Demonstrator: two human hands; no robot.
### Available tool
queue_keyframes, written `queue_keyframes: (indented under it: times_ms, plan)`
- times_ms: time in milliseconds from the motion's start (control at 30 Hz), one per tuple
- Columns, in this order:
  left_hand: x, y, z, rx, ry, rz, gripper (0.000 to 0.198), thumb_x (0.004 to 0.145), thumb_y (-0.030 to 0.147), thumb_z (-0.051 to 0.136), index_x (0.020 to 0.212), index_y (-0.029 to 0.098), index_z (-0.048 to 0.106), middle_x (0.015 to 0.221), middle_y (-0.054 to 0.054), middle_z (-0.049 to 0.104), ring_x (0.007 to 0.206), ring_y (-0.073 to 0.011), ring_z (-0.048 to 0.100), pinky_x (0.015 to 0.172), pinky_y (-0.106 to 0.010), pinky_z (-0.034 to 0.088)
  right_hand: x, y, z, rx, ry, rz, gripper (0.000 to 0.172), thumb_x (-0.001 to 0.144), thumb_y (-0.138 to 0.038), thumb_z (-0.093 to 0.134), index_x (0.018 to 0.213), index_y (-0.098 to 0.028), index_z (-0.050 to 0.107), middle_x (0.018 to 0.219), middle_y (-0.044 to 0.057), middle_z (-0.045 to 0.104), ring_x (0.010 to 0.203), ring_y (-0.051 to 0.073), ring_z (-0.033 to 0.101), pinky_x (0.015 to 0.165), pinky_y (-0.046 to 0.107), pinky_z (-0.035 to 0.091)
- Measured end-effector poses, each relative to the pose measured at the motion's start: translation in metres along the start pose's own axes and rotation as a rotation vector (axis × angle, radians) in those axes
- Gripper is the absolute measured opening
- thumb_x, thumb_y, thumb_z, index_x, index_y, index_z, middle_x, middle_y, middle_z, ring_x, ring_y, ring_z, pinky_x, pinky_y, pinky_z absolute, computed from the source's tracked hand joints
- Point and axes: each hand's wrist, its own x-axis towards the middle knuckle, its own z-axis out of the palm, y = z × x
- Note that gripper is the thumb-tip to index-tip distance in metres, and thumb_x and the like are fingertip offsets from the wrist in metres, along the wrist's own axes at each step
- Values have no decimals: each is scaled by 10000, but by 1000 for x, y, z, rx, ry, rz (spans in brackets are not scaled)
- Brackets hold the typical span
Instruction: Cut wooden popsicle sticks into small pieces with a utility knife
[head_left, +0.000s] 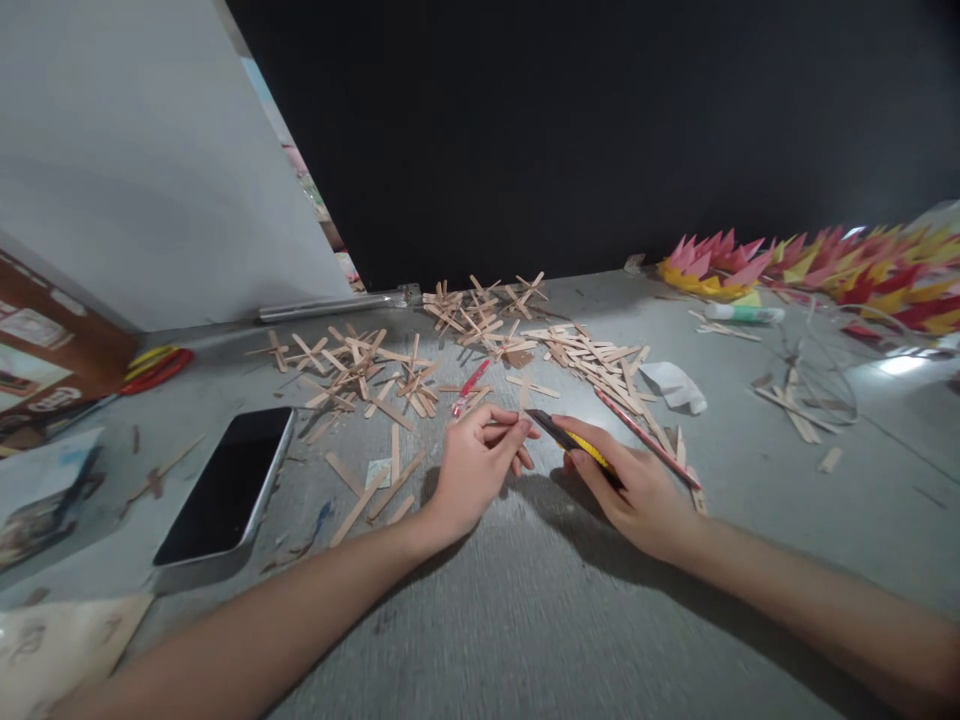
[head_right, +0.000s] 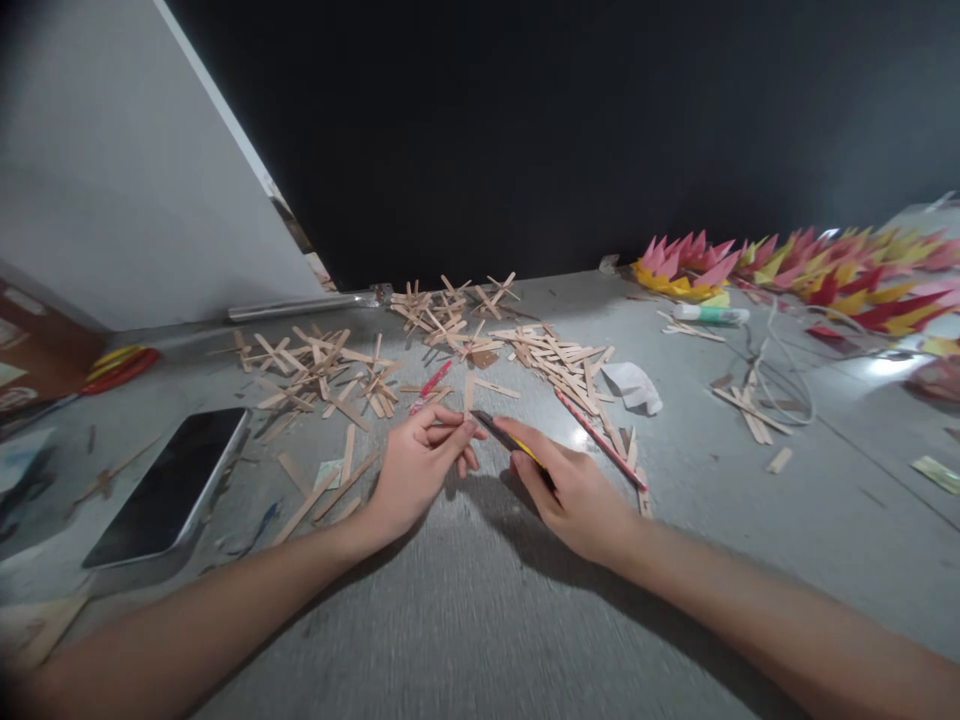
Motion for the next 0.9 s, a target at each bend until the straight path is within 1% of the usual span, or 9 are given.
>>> queue_keyframes:
  times_ms: [100,267,367,467,533,633,800,900]
  plan:
    - [-1,-1,0,17,-14,11,291,944,420,751,895,167,614,857,-68,798,581,-118,687,531,-220,519,2,-1,0,-5,-19,16,421,1113,-305,441,1525,-263,516,1058,79,793,827,185,752,803,302,598]
    - [-1,0,0,44,-16,3,304,950,439,738,896,171,605,872,-71,802,574,-119,686,549,-234,535,2,-1,-1,27,-34,23,423,1109,-302,446,1523,-265,522,1087,83,791,866,187,757,819,307,598]
    - [-2,0,0,55,-19,-2,322,944,462,741,897,176,600,865,-67,800,571,-122,683,547,-239,534,1,-1,-1,33,-36,14,425,1105,-288,455,1526,-271,515,1136,84,789,917,187,767,847,300,596]
    - [-2,0,-1,65,-26,-6,325,949,470,734,903,177,601,857,-66,799,574,-126,684,548,-241,533,1,-1,-1,17,-37,-8,437,1102,-268,456,1537,-286,503,1227,90,772,1014,197,766,902,308,589]
    - [-2,0,-1,68,-28,1,319,954,465,730,909,177,600,859,-67,799,570,-124,680,548,-240,529,1,-1,-1,10,-33,-18,440,1102,-258,455,1539,-284,502,1238,90,771,1042,198,765,918,311,588]
    - [-2,2,0,72,-21,10,310,956,452,729,908,177,595,853,-65,794,561,-119,669,542,-233,518,0,0,2,6,-20,-19,439,1105,-252,455,1542,-269,502,1235,94,776,1031,195,769,928,320,594]
    - [-4,6,1,110,-9,-2,293,957,435,725,890,176,606,789,-43,769,548,-117,660,536,-226,508,-2,1,4,-9,2,-11,443,1104,-262,470,1545,-275,504,1297,101,759,999,199,775,930,346,604]
    - [-4,4,1,109,-7,-3,303,950,450,732,890,179,610,812,-48,774,554,-117,662,530,-224,505,-2,0,4,-8,-2,-10,446,1104,-266,472,1549,-276,503,1282,96,766,969,195,779,923,344,609]
